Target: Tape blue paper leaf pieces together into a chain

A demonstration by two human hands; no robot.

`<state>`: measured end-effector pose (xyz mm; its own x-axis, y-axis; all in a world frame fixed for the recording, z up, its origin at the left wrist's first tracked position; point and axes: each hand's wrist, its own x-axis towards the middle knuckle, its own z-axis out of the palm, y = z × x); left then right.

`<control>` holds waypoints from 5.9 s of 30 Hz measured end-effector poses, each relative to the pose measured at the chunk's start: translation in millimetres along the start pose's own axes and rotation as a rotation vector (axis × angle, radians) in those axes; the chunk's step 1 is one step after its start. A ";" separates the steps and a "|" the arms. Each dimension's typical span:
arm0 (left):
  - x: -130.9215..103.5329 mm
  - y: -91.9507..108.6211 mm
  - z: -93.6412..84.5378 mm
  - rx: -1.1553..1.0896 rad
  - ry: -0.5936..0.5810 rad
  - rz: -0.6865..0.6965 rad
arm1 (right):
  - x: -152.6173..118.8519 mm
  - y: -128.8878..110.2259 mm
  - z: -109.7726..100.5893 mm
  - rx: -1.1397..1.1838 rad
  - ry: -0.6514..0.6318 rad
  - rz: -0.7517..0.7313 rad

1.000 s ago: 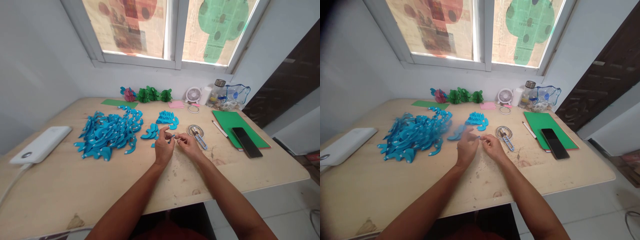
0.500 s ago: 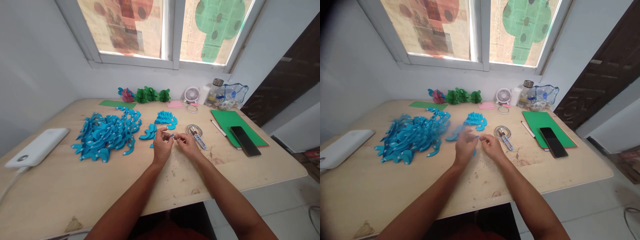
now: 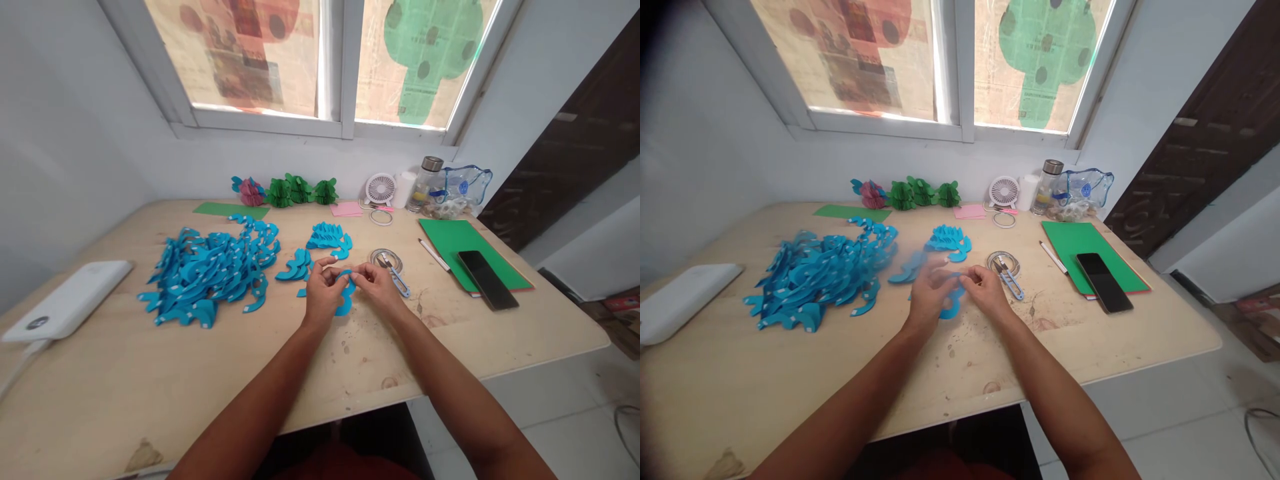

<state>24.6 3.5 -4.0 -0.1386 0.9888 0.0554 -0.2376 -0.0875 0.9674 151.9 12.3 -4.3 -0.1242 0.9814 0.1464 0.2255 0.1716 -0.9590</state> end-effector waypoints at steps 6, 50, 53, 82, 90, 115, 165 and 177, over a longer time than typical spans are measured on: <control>-2.7 0.5 0.6 -0.028 -0.048 -0.058 | 5.3 7.5 -4.7 0.040 0.056 0.043; 5.5 1.5 -6.2 0.117 0.049 0.002 | 2.0 -10.0 -13.2 0.032 0.210 -0.140; 8.5 2.2 -8.5 0.101 0.137 0.082 | 0.9 -8.8 -11.3 0.158 0.039 -0.008; 6.7 12.6 -11.9 0.260 -0.169 -0.109 | -4.9 -14.4 -12.3 0.030 -0.156 0.086; 6.2 18.2 -13.2 0.201 -0.222 -0.118 | -3.5 -12.9 -18.6 0.020 -0.183 0.081; 2.6 6.3 -3.5 -0.011 -0.079 -0.233 | 5.2 3.2 -9.7 0.151 0.005 0.138; -6.5 0.2 7.8 -0.213 0.063 -0.213 | 1.5 -5.0 2.8 0.265 0.186 0.145; -8.0 0.0 9.4 -0.305 0.025 -0.233 | 3.2 -1.1 2.9 0.265 0.195 0.133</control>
<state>34.8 -3.3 -2.1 -0.0699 0.9835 -0.1668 -0.5401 0.1032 0.8352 148.5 15.0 -3.4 0.0816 0.9961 0.0350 -0.0345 0.0379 -0.9987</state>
